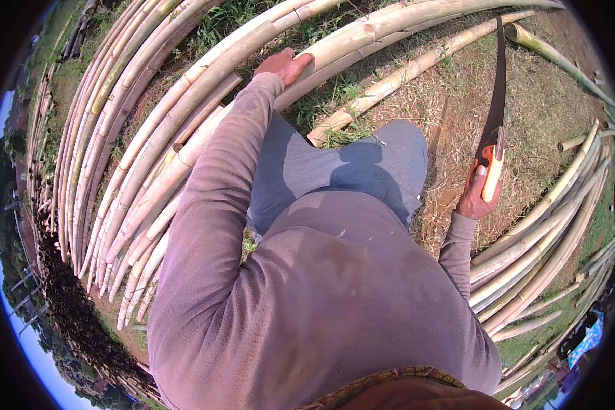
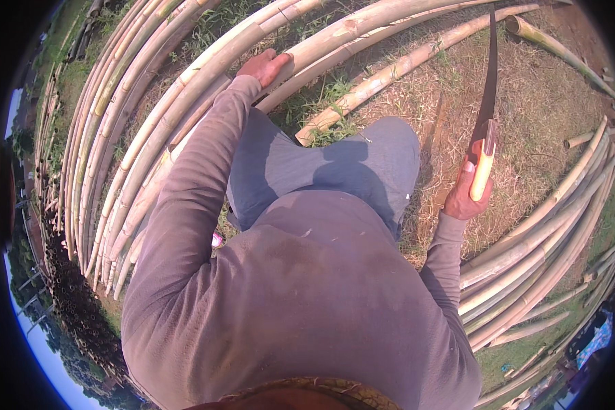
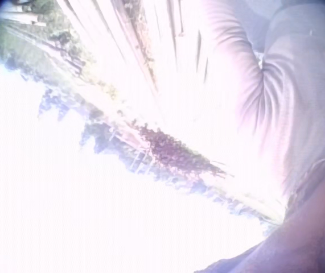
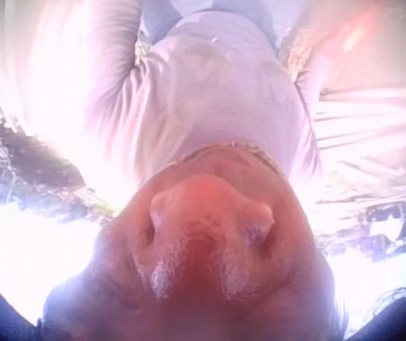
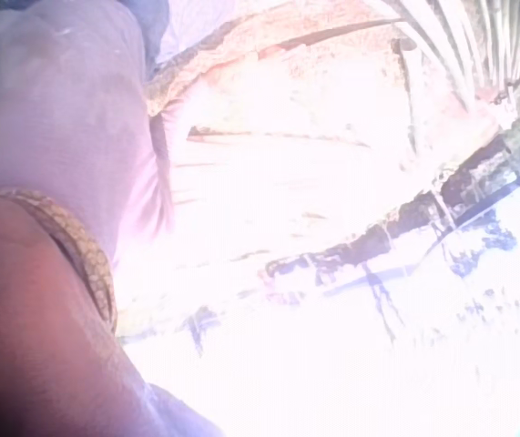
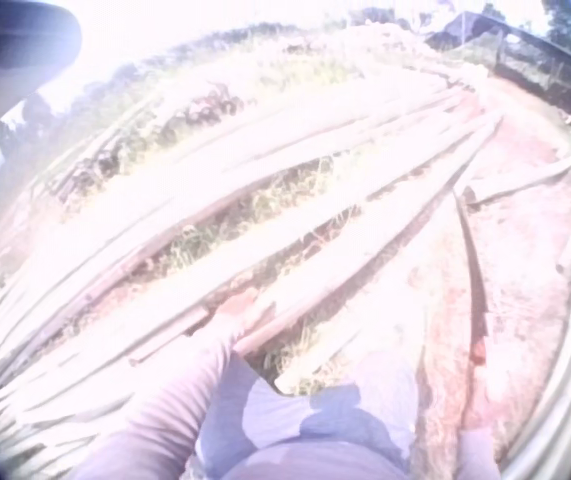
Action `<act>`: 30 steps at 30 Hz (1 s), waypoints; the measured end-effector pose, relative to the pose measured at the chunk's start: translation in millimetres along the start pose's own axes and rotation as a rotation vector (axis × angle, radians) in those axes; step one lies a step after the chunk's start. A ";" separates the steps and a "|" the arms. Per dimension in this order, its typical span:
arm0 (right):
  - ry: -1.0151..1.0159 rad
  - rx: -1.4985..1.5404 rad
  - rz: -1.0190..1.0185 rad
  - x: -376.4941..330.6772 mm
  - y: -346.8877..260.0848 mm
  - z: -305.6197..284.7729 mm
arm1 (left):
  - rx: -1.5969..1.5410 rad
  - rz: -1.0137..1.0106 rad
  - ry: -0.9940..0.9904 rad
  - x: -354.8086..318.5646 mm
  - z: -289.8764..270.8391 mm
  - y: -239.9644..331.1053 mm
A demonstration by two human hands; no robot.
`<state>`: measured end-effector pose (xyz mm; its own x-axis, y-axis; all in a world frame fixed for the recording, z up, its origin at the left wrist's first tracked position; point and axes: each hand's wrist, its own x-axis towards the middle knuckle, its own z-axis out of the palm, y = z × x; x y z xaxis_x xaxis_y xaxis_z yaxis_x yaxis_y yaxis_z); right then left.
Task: The person measures bamboo poles with a tape measure and cuts them with a hand saw. They repeatedly measure, mark, and saw the poles, then stack the cut pieces on the ground.
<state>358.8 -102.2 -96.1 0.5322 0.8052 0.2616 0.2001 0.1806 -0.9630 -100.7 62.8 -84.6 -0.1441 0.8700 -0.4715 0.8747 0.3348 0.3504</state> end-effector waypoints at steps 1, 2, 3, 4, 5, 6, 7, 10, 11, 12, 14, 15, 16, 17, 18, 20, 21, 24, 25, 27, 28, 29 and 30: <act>-0.122 -0.048 -0.099 -0.9 -12.2 4.0 | 0.002 0.002 0.008 -3.3 -0.9 2.2; -0.253 -0.085 -0.194 -6.4 -28.2 15.0 | -0.007 0.004 0.002 -6.7 -2.9 1.8; -0.384 -0.108 -0.293 -12.1 -44.8 26.5 | -0.019 0.006 -0.001 -9.9 -5.7 0.1; -0.460 -0.069 -0.291 -24.4 -60.8 44.6 | -0.028 0.018 -0.017 -4.6 -3.9 2.4; -0.500 -0.096 -0.218 -36.4 -70.0 57.9 | -0.035 0.020 -0.018 -1.7 -2.2 3.8; -0.520 -0.017 -0.113 -48.0 -76.6 72.5 | -0.040 0.013 -0.017 1.6 0.3 1.5; -0.555 -0.046 -0.138 -54.1 -84.8 85.2 | -0.044 0.010 -0.017 4.1 1.2 0.5; -0.607 -0.051 -0.154 -64.6 -68.9 101.9 | -0.031 0.011 0.017 0.1 0.1 2.2; -0.616 -0.046 -0.170 -65.1 -67.7 104.3 | -0.029 0.000 0.003 -0.4 -1.0 1.9; -0.625 -0.040 -0.186 -66.3 -66.3 105.3 | -0.028 -0.009 -0.012 0.0 -2.8 2.3; -0.641 -0.008 -0.146 -71.9 -58.2 105.4 | -0.034 -0.020 -0.025 -0.9 -4.0 3.4; -0.650 0.008 -0.127 -72.9 -56.1 105.3 | -0.041 -0.022 -0.023 -1.9 -3.9 4.0; -0.660 -0.013 -0.141 -71.6 -56.2 103.6 | -0.048 -0.023 -0.021 -2.8 -3.9 4.9; -0.671 -0.032 -0.152 -70.5 -61.5 102.9 | -0.048 -0.034 -0.017 -4.8 -3.7 5.6; -0.683 -0.051 -0.163 -70.1 -64.3 102.8 | -0.048 -0.045 -0.013 -6.8 -3.9 7.6; -0.694 -0.015 -0.181 -70.4 -64.2 104.2 | -0.048 -0.052 -0.005 -8.4 -4.1 8.5; -0.698 0.001 -0.191 -70.7 -64.8 105.0 | -0.048 -0.049 -0.002 -8.3 -4.1 8.7; -0.592 0.154 -0.059 -74.3 -78.3 110.9 | -0.043 -0.049 0.007 -5.6 -2.6 7.2; -0.603 0.136 -0.104 -73.3 -76.5 110.9 | -0.041 -0.051 0.010 -4.1 -2.1 6.7; -0.626 0.094 -0.184 -71.6 -71.4 105.1 | -0.024 -0.072 -0.004 -7.3 0.6 8.6; -0.648 0.075 -0.191 -71.4 -69.4 102.4 | -0.015 -0.082 -0.011 -8.3 2.1 9.7; -0.668 0.058 -0.202 -70.8 -66.8 102.0 | -0.014 -0.078 -0.017 -6.0 2.9 8.5; -0.688 0.041 -0.213 -70.1 -65.0 100.8 | -0.013 -0.075 -0.024 -3.3 3.9 6.7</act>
<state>225.6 -113.5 -58.4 -0.1565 0.9210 0.3567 0.2040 0.3835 -0.9007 -92.6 60.8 -83.9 -0.1980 0.8335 -0.5158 0.8559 0.4035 0.3234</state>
